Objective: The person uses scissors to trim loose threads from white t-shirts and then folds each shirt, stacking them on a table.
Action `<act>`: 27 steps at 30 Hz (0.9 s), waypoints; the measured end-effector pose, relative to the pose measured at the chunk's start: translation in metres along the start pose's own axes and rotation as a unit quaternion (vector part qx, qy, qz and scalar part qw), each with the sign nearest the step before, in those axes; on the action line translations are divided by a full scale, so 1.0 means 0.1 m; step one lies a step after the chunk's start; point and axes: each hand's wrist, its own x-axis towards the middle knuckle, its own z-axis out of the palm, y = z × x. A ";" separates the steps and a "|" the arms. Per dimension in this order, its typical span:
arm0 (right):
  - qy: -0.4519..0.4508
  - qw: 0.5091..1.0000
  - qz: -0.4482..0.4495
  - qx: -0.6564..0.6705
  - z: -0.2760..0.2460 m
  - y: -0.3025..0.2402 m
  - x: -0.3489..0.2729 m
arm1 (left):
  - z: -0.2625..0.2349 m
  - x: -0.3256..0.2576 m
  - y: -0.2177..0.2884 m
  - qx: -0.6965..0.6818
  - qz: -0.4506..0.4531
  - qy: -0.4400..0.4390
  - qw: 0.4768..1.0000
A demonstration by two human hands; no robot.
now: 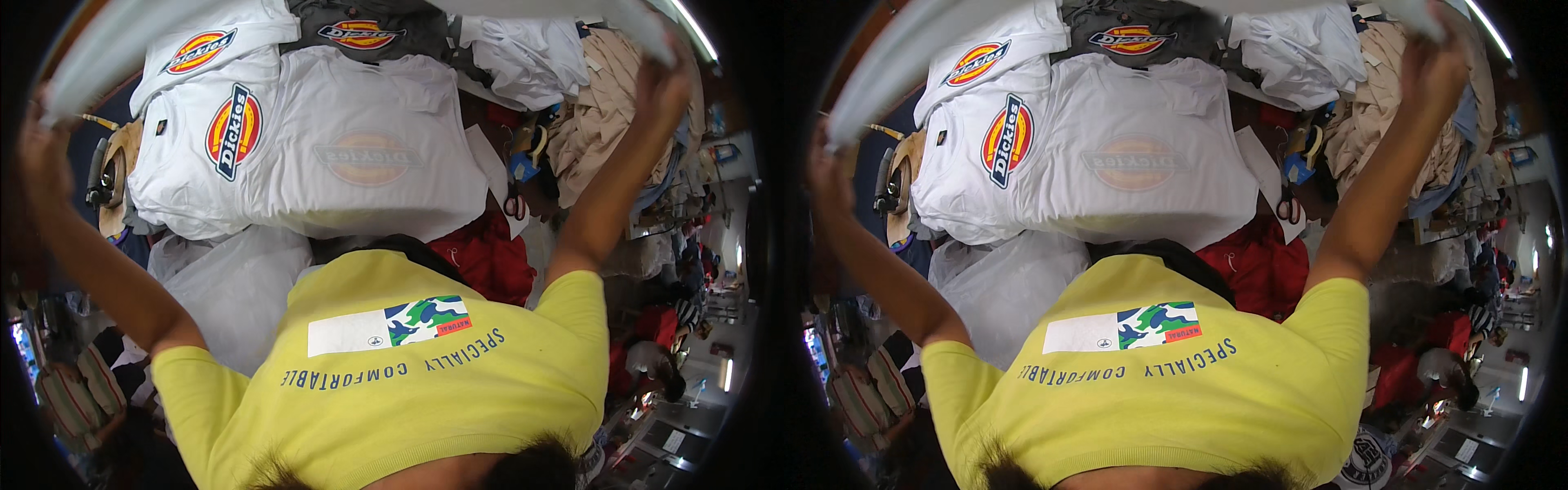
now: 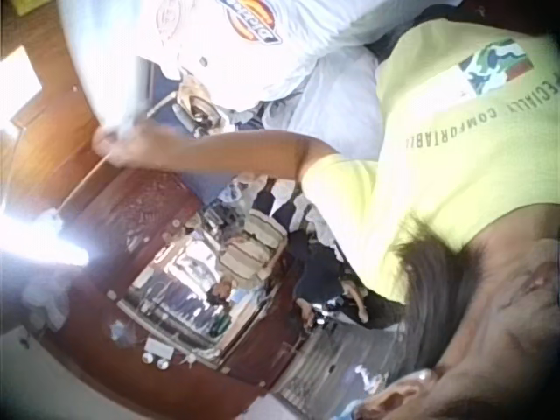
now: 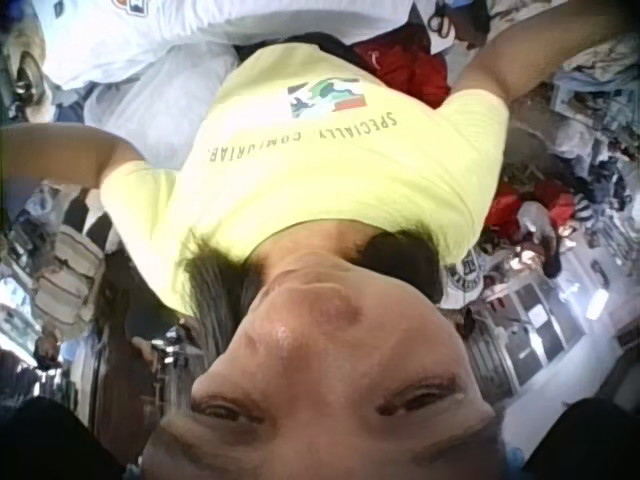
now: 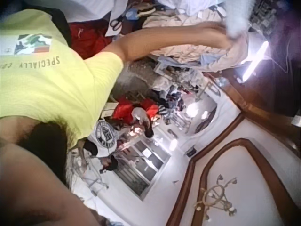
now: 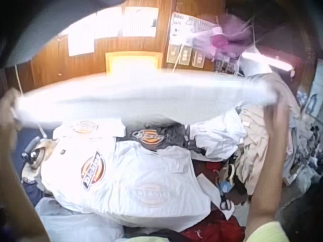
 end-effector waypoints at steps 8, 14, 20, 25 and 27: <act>0.357 0.810 0.463 -0.037 -0.58 0.63 -3.59 | 1.31 -2.65 -1.10 0.040 -0.217 -0.195 0.956; 0.405 0.760 0.507 -0.036 -0.62 0.61 -4.60 | 1.46 -3.34 -1.02 0.104 -0.232 -0.281 0.925; 0.419 0.752 0.508 -0.013 -0.60 0.59 -4.58 | 1.33 -3.58 -1.25 0.199 -0.224 -0.178 0.937; 0.429 0.747 0.508 0.011 -0.56 0.61 -4.68 | 1.46 -3.82 -1.31 0.084 -0.361 0.011 0.929; 0.436 0.744 0.506 0.025 -0.56 0.63 -4.72 | 1.44 -4.01 -1.45 0.019 -0.399 -0.001 0.917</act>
